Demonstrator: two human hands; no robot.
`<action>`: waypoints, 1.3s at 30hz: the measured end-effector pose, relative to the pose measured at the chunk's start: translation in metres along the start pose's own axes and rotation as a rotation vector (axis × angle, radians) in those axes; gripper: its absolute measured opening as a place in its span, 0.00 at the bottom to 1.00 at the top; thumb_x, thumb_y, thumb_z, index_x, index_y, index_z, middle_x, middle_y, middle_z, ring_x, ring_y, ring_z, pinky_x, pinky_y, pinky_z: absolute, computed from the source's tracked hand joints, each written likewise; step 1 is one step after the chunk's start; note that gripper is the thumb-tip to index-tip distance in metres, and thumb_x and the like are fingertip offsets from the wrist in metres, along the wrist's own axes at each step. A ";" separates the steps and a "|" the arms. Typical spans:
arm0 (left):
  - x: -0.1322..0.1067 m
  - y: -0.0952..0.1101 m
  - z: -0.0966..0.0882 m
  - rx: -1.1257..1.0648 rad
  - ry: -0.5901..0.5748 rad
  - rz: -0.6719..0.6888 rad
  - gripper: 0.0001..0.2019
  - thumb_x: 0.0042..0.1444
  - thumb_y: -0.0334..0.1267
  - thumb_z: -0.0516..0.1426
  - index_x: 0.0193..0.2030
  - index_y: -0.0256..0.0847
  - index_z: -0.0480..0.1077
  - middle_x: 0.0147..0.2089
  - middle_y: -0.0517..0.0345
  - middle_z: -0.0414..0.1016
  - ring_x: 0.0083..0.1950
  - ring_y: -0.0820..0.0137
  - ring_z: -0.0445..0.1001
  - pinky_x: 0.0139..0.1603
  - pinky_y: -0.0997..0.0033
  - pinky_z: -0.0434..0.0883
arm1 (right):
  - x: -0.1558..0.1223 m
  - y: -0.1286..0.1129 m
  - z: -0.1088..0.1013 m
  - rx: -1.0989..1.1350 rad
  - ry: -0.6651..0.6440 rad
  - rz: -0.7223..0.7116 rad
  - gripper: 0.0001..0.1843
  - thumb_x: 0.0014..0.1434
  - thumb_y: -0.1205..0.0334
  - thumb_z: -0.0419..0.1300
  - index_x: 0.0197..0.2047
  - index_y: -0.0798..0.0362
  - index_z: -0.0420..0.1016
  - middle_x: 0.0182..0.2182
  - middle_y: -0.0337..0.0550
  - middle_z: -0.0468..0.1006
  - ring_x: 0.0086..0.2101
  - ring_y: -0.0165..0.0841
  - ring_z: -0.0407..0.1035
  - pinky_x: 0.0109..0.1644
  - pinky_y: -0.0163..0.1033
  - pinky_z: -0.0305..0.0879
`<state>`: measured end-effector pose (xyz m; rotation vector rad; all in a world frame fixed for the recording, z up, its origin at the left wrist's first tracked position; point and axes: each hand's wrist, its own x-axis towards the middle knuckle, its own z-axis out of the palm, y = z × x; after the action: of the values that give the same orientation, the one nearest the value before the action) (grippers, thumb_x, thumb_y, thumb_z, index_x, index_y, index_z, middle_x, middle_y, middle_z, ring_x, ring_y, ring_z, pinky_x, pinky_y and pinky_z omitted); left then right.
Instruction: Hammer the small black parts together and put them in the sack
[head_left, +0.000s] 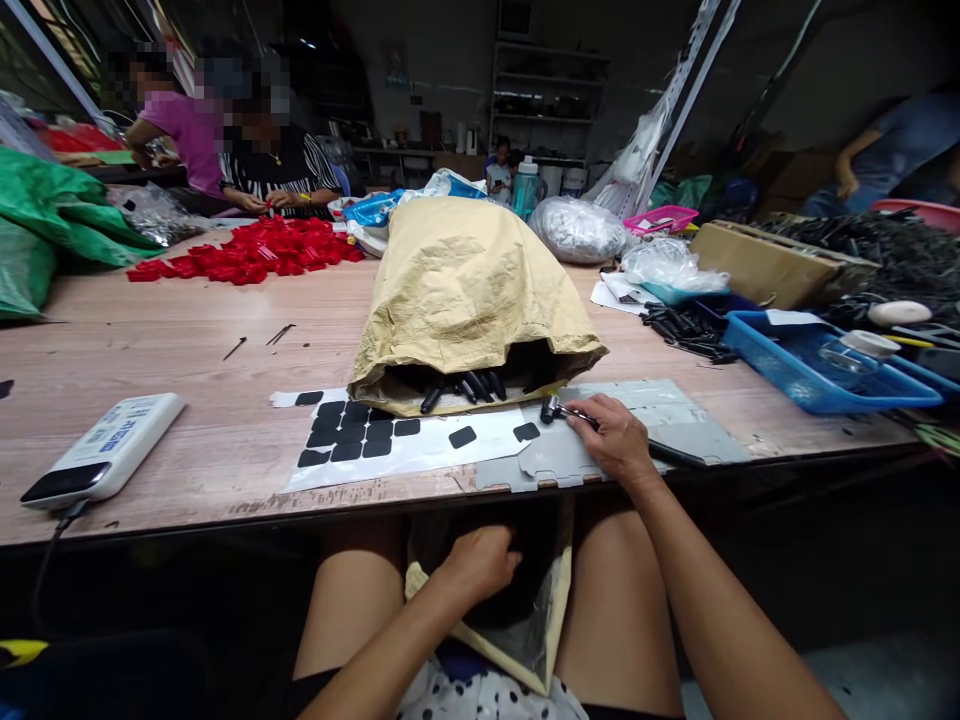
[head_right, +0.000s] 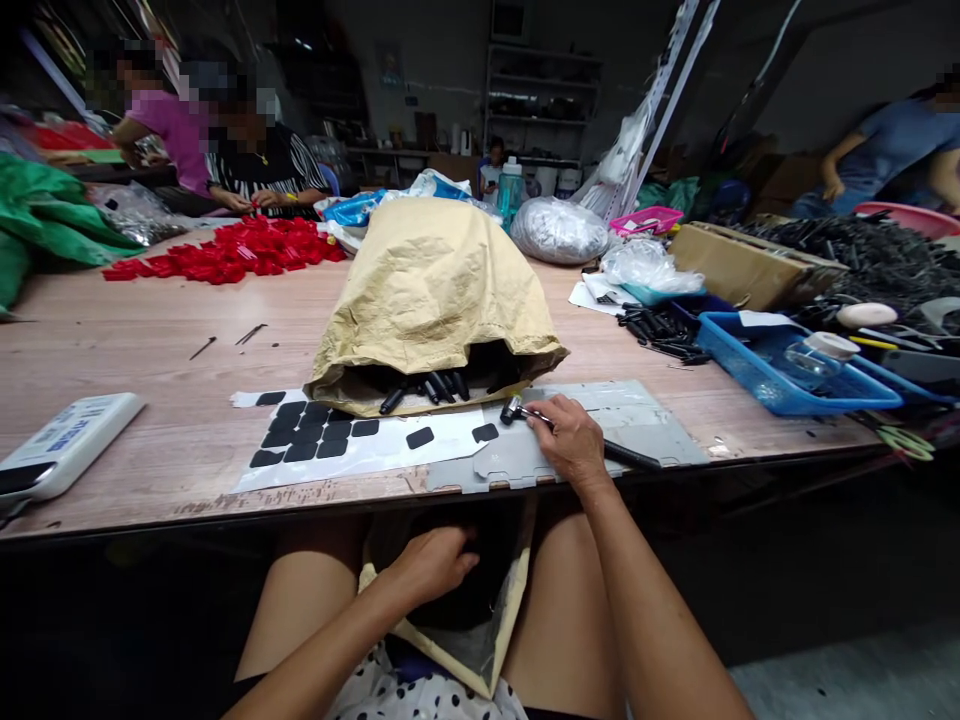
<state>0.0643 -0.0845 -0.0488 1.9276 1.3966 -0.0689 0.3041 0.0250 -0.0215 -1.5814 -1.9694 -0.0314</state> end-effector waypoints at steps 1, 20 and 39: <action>-0.007 0.002 -0.009 -0.029 0.034 0.070 0.12 0.63 0.44 0.59 0.51 0.46 0.76 0.46 0.56 0.80 0.46 0.64 0.78 0.46 0.67 0.72 | 0.000 0.000 0.000 0.001 0.003 0.001 0.11 0.62 0.56 0.59 0.46 0.41 0.80 0.37 0.38 0.78 0.42 0.35 0.71 0.45 0.40 0.64; 0.043 -0.061 -0.123 0.163 1.034 -0.261 0.13 0.60 0.47 0.56 0.44 0.43 0.75 0.46 0.50 0.75 0.49 0.56 0.76 0.46 0.61 0.73 | 0.001 -0.003 -0.002 -0.005 -0.001 0.046 0.12 0.60 0.55 0.59 0.45 0.41 0.81 0.38 0.38 0.78 0.41 0.36 0.70 0.43 0.40 0.63; 0.037 -0.062 -0.122 0.102 1.023 -0.183 0.09 0.60 0.43 0.56 0.42 0.44 0.74 0.46 0.50 0.75 0.51 0.57 0.73 0.47 0.62 0.71 | -0.001 -0.009 -0.004 -0.117 -0.020 0.029 0.14 0.61 0.54 0.57 0.46 0.44 0.80 0.37 0.40 0.76 0.39 0.35 0.68 0.41 0.39 0.63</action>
<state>-0.0174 0.0248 -0.0097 1.9744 2.2312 0.8857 0.2973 0.0199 -0.0157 -1.6900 -1.9916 -0.1222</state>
